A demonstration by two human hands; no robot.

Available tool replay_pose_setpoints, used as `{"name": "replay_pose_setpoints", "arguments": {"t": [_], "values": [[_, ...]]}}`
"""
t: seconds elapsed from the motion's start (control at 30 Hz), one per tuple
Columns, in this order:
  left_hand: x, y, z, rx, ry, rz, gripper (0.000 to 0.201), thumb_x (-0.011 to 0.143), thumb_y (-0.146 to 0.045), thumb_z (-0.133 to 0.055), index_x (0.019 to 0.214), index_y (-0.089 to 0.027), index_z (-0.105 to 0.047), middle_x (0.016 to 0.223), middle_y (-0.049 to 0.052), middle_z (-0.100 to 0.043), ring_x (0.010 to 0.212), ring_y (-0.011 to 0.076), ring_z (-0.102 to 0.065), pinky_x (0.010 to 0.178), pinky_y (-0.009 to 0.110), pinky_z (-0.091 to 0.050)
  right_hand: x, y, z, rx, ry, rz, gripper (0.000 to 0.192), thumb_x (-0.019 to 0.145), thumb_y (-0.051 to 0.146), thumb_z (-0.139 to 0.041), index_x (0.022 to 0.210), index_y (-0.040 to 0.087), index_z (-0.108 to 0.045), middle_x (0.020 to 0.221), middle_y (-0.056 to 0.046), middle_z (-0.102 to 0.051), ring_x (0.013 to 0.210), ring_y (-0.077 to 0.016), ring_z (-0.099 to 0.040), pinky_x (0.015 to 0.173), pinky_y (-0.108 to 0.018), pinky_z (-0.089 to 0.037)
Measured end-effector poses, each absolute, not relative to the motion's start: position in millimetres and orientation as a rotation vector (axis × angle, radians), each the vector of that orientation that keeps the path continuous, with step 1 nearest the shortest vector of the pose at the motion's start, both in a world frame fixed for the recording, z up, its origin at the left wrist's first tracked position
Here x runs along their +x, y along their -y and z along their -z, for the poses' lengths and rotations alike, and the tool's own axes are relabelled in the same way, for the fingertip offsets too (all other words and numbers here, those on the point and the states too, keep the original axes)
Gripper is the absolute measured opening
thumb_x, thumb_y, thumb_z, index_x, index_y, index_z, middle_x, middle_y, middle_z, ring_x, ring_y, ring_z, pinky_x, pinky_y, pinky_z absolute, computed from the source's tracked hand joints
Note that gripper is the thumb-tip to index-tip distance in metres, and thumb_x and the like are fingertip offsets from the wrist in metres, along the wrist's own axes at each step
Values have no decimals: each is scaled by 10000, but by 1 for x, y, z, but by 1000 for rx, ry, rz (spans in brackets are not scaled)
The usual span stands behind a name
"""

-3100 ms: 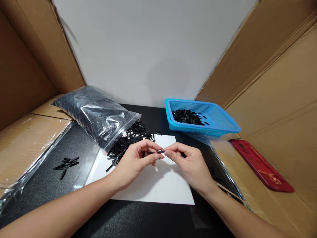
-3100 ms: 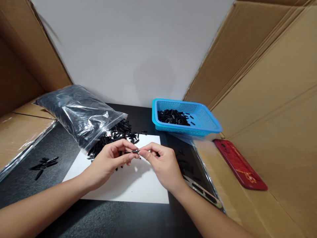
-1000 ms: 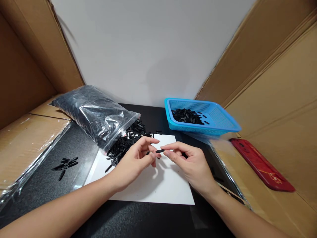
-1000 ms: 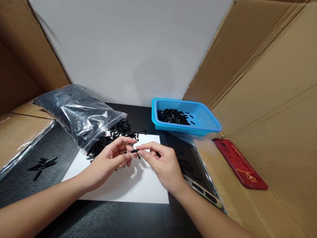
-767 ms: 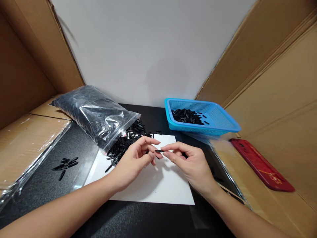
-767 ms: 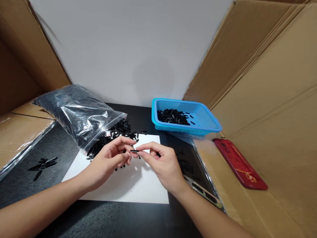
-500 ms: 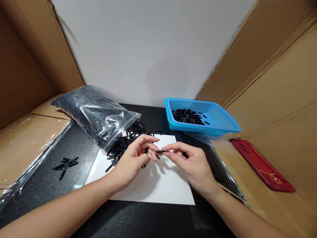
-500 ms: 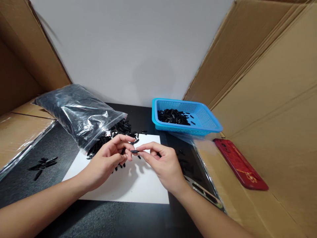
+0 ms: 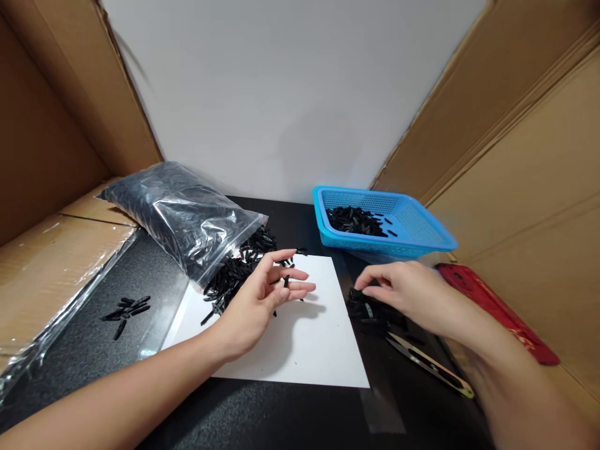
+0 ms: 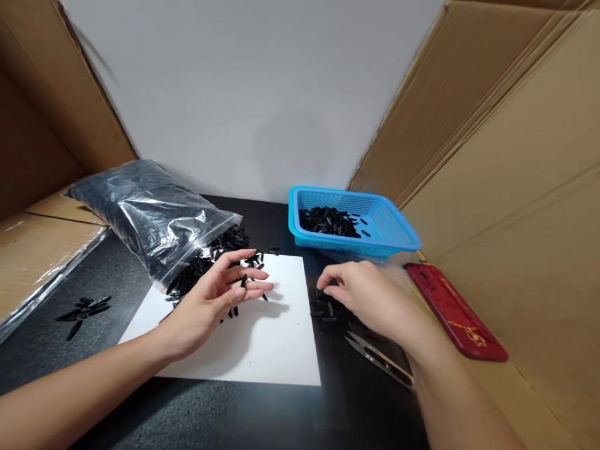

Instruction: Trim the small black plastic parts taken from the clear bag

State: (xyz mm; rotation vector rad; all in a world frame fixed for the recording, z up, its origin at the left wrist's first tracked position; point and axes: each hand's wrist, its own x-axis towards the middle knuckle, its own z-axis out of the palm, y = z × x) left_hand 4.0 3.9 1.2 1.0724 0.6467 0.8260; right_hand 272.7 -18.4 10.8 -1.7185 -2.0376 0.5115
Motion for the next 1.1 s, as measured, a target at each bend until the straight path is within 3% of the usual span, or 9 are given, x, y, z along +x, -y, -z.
{"name": "replay_pose_setpoints", "arguments": {"t": [0.17,0.37,0.47,0.67,0.83,1.1], "values": [[4,-3,0,993,-602,-786,451,901,-235,-653,1321,-211,-491,1091,130,-713,1044,248,-686,994,450,-455,288,23,-5,-1624,2081,-506,106,738,285,-753,635,262,-752,536,-13,-673,438,-148,-510,443,-275,-289],[4,-1,0,969,-586,-695,559,925,-282,-625,1420,-203,-378,1011,135,-738,938,246,-723,879,412,-510,222,28,-21,-1515,1864,-535,205,870,284,-599,944,241,-785,506,29,-577,444,-125,-430,451,-255,-303],[4,0,0,1016,-570,-651,616,925,-297,-624,1454,-208,-320,896,90,-738,827,220,-727,781,367,-526,197,31,-14,-1392,1792,-671,256,877,272,-595,1056,230,-775,581,17,-641,476,-124,-459,482,-253,-345],[4,0,1,1122,-553,-626,614,932,-359,-601,1458,-226,-314,843,66,-719,739,194,-719,681,308,-515,187,33,-4,-1332,1659,-689,148,841,243,-638,829,219,-783,638,-11,-706,507,-135,-510,513,-263,-378],[3,-1,-2,1202,-587,-681,557,951,-396,-553,1436,-219,-344,840,56,-703,716,171,-694,686,299,-513,188,33,-5,-1302,1635,-649,125,841,244,-658,810,217,-776,657,-19,-721,501,-133,-494,502,-267,-365],[3,-1,1,1230,-558,-691,536,955,-439,-526,1407,-200,-366,801,38,-672,710,171,-669,669,293,-497,187,37,-3,-1324,1671,-626,158,868,287,-640,815,193,-755,519,28,-538,471,-112,-389,489,-262,-314]]}}
